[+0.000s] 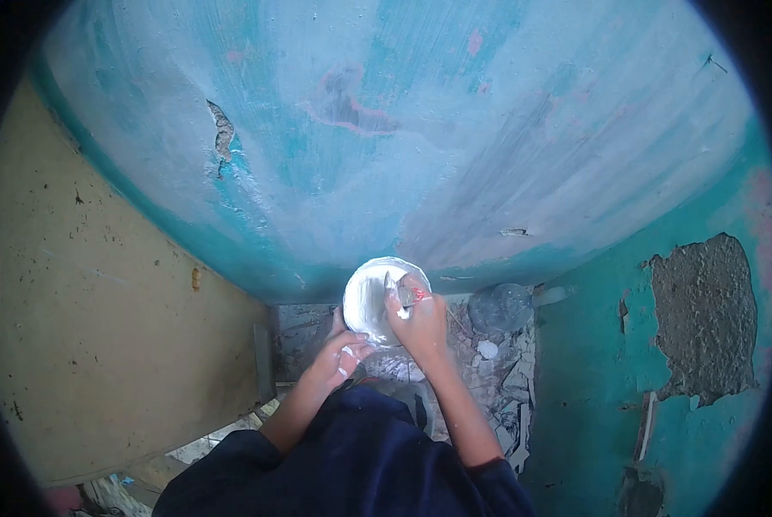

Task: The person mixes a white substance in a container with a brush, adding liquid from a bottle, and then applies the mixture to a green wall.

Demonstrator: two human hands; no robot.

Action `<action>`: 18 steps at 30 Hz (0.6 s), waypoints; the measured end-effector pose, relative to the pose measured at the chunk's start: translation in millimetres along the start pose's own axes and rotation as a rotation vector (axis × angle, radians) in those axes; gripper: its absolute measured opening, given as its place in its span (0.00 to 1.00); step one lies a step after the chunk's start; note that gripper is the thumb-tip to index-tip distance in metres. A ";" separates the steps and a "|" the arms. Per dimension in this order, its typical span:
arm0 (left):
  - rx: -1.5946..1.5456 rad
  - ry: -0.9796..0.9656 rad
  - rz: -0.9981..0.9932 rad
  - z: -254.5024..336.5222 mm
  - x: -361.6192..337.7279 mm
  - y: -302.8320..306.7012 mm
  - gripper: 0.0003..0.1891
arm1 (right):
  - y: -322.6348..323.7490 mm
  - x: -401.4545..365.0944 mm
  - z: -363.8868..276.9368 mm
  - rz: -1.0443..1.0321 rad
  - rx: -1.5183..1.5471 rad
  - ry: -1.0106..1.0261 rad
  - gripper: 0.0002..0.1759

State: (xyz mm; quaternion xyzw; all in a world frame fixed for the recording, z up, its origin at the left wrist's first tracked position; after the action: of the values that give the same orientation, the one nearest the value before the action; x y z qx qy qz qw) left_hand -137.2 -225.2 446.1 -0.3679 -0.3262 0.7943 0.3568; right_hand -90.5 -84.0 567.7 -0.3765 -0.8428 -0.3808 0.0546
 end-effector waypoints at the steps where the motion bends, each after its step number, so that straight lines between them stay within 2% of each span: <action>1: 0.003 0.001 -0.001 -1.0 0.1 1.3 0.42 | -0.4 2.6 1.9 0.033 0.003 -0.026 0.10; 4: -0.007 -0.009 0.003 0.4 1.7 4.0 0.43 | 17.2 9.9 5.1 0.001 -0.114 -0.117 0.09; 8: -0.007 -0.065 0.013 6.3 3.2 4.2 0.43 | 24.6 1.7 -3.4 -0.010 -0.240 -0.058 0.09; 10: -0.013 -0.056 0.026 5.0 2.8 3.1 0.43 | 11.0 -4.3 -2.7 -0.002 -0.018 0.042 0.09; 12: -0.036 -0.015 -0.036 1.2 0.9 -4.2 0.45 | 0.8 -1.0 3.4 -0.004 0.036 0.004 0.09; 14: -0.016 -0.016 -0.017 0.8 -1.5 -9.0 0.44 | -0.2 5.4 5.6 -0.008 0.092 -0.033 0.09; 16: 0.001 -0.022 0.005 1.3 -0.8 -5.9 0.43 | 13.9 12.5 -0.5 0.060 -0.105 -0.025 0.09; 18: -0.006 -0.055 -0.022 3.8 4.2 -1.0 0.43 | 25.1 11.4 0.0 0.039 -0.194 0.004 0.08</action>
State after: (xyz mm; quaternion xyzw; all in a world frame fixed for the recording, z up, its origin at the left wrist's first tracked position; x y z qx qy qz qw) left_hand -142.0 -222.2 447.4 -0.3434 -0.3423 0.7991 0.3555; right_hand -81.6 -66.5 587.1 -0.3955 -0.7945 -0.4601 0.0268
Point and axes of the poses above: each hand's wrist, its own x-axis towards the middle knuckle, its own y-axis out of the back of the hand, z = x × y, the point moved 6 cm from there along x, towards the middle knuckle
